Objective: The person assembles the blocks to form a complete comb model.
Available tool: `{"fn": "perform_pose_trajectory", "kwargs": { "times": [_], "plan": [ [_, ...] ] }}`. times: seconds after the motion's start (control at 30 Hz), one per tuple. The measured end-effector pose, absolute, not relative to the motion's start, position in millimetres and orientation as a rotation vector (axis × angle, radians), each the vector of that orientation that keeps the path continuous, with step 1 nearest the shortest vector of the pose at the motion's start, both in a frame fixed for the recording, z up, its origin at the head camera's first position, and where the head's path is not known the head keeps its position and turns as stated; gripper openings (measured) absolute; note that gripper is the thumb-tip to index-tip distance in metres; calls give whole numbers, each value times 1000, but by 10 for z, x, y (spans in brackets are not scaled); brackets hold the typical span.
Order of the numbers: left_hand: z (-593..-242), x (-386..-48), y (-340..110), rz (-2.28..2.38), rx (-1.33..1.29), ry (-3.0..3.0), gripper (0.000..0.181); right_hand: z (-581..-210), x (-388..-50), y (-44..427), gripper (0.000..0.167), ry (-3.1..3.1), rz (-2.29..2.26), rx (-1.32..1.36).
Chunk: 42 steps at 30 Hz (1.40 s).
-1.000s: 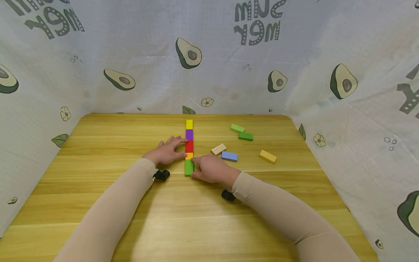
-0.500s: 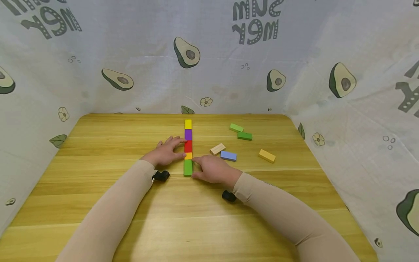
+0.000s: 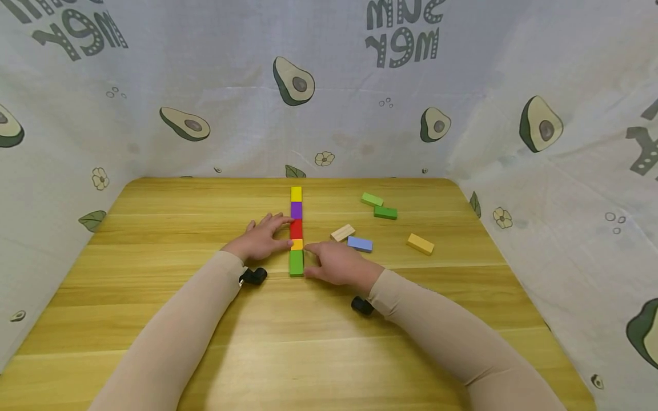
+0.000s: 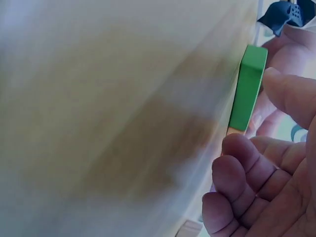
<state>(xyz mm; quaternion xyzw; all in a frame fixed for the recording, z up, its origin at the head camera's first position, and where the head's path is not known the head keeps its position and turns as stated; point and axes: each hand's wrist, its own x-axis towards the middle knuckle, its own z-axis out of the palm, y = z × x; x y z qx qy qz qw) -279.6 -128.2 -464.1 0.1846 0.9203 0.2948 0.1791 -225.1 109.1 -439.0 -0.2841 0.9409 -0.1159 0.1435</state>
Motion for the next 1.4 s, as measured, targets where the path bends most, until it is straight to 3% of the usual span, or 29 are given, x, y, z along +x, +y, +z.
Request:
{"fn": "perform_pose_trajectory", "kwargs": {
  "times": [0.47,0.77,0.9,1.4],
  "plan": [
    [-4638,-2805,-1269,869,525,2584,74,-4237,-2428,1497,62,2887,-335,-745],
    [-4631,-2808,-1261,850,528,2586,75,-4236,-2563,1787,69,2916,-310,-557],
    [-4631,-2807,-1267,846,529,2589,75,-4285,-2613,1814,73,2922,-265,-501],
    [-4653,-2801,-1273,840,515,2596,74,-4395,-2703,1670,57,2941,-193,-384]
  ]
}}
